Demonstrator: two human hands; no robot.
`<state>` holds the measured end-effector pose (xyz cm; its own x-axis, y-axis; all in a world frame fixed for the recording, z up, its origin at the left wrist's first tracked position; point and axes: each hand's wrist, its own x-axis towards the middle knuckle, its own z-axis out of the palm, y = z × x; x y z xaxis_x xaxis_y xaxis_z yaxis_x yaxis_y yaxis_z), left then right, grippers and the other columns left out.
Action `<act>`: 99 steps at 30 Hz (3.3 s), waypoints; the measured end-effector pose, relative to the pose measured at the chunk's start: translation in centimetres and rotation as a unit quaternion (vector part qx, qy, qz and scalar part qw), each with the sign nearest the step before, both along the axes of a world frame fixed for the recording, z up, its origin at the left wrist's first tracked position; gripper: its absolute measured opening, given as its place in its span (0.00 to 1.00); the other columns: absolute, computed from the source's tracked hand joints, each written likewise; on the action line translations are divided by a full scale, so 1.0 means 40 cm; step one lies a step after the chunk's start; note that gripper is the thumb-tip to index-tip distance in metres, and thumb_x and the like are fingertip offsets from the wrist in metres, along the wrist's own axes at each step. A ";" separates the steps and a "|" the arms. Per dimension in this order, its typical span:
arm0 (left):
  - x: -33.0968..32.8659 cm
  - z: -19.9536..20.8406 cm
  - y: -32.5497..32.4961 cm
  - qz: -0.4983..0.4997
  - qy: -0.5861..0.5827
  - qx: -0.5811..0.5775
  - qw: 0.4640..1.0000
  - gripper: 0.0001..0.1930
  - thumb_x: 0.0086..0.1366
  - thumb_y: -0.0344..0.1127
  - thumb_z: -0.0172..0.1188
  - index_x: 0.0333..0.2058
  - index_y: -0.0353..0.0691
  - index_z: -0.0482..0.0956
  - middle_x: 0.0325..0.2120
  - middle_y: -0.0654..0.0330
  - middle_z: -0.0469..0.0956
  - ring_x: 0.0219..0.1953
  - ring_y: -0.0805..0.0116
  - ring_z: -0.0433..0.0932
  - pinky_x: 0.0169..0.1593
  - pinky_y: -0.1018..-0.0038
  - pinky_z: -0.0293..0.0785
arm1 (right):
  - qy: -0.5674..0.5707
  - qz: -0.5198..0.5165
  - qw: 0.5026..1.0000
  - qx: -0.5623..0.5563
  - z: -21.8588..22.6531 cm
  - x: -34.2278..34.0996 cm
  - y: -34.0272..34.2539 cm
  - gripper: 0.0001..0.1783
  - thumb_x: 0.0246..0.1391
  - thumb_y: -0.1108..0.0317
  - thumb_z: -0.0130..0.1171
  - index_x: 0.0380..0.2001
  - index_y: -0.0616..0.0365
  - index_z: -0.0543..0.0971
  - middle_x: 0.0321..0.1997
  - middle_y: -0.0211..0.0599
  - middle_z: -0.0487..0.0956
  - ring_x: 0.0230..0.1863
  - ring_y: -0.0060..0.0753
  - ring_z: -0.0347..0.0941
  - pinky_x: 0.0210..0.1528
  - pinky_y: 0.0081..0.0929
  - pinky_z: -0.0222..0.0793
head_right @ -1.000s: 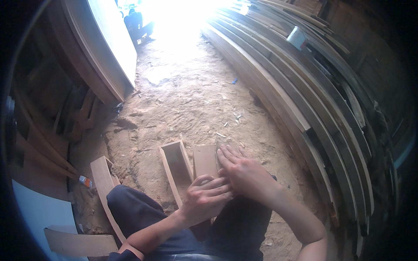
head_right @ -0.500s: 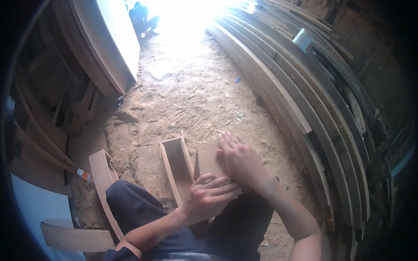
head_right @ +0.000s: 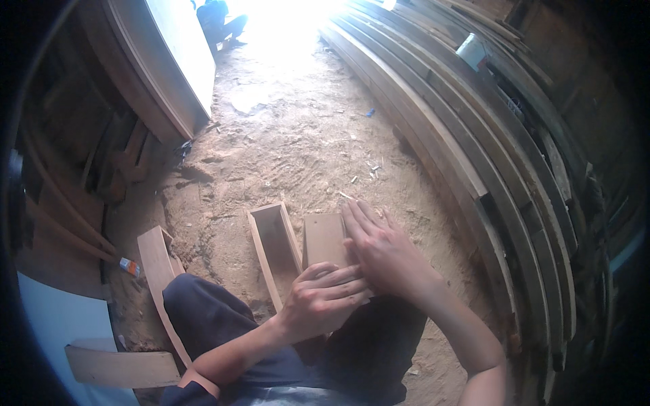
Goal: The person sits on the floor and sands a small rectangular wooden box with a sanding block. They rotate the box to sand multiple sides and edges, then place it down and pick up another piece to continue sanding.
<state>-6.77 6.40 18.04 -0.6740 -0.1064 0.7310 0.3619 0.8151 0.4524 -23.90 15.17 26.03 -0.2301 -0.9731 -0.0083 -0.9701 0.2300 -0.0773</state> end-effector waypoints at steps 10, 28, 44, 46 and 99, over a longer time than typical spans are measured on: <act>-0.001 0.006 0.003 0.018 0.009 0.004 1.000 0.05 0.64 0.33 0.74 0.39 0.52 0.92 0.45 0.72 0.91 0.55 0.73 0.88 0.56 0.70 0.78 | 0.011 0.011 1.000 -0.009 -0.001 0.014 0.038 0.32 0.79 0.60 0.44 0.77 0.69 0.63 0.83 0.54 0.65 0.86 0.50 0.56 0.83 0.63 0.52; 0.009 0.004 0.047 0.026 0.008 -0.004 1.000 0.05 0.64 0.36 0.75 0.39 0.55 0.92 0.49 0.75 0.91 0.57 0.78 0.87 0.57 0.72 0.75 | 0.008 -0.019 1.000 0.011 0.016 -0.003 0.041 0.33 0.79 0.58 0.47 0.80 0.59 0.63 0.83 0.43 0.66 0.89 0.48 0.46 0.85 0.68 0.42; -0.018 0.004 0.001 -0.004 0.002 0.048 0.999 0.02 0.65 0.38 0.75 0.36 0.52 0.92 0.43 0.73 0.92 0.54 0.75 0.88 0.57 0.68 0.75 | 0.017 0.003 1.000 0.006 0.019 0.007 0.038 0.29 0.77 0.66 0.50 0.74 0.72 0.68 0.78 0.60 0.69 0.81 0.56 0.63 0.82 0.54 0.58; -0.020 0.007 0.005 0.001 0.001 0.045 0.999 0.02 0.65 0.38 0.75 0.36 0.52 0.92 0.43 0.73 0.92 0.54 0.75 0.88 0.56 0.68 0.75 | -0.005 -0.017 1.000 -0.013 0.010 -0.003 0.017 0.30 0.77 0.67 0.50 0.75 0.71 0.66 0.79 0.60 0.69 0.81 0.57 0.63 0.82 0.56 0.58; -0.019 0.019 0.017 0.022 0.013 0.009 1.000 0.05 0.61 0.32 0.78 0.34 0.54 0.93 0.39 0.69 0.93 0.48 0.75 0.91 0.48 0.76 0.74 | -0.009 0.034 0.997 -0.064 0.018 0.023 0.064 0.22 0.65 0.71 0.62 0.59 0.73 0.79 0.72 0.61 0.77 0.71 0.59 0.76 0.72 0.43 0.74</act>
